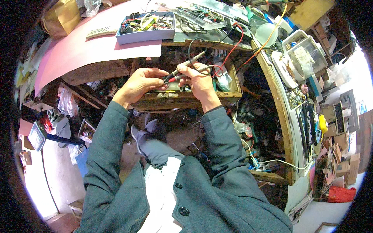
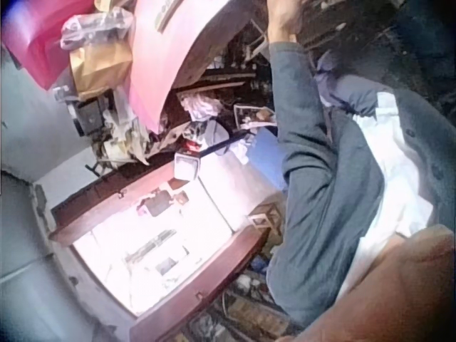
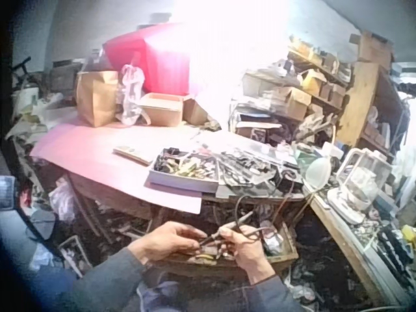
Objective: The person uses a soldering iron to join wires to a small electronic component on a cluttered workbench. They repeatedly heat the connection points and apply solder, then set the iron down and pick up a small component from a tray.
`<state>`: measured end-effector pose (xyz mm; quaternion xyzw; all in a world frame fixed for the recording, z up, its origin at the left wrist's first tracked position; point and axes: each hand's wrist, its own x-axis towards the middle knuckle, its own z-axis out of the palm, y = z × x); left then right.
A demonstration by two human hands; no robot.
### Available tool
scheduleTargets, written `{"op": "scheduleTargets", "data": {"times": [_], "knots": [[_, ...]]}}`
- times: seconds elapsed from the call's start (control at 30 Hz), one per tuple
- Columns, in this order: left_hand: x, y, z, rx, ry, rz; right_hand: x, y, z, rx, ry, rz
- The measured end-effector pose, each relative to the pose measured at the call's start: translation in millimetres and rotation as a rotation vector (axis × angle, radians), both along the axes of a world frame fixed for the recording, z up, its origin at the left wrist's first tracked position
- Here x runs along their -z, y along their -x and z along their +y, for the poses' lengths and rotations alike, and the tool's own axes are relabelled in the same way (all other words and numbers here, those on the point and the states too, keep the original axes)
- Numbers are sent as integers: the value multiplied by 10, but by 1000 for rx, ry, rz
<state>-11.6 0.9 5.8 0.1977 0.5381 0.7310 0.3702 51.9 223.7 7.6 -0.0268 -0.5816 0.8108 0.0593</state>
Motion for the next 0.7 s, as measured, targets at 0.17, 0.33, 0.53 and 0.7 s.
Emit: {"op": "scheduleTargets", "data": {"times": [0.17,0.33,0.53,0.7], "knots": [[40,34,3,2,-11,-5,-13,-5,-7,-1,-6,-5],[43,33,24,-12,28,19,4,15,-12,-1,-9,-20],[57,38,37,-13,44,47,-22,1,-6,-18,6,-1],[103,43,9,-56,84,117,-23,-6,-46,-20,7,-8]]}}
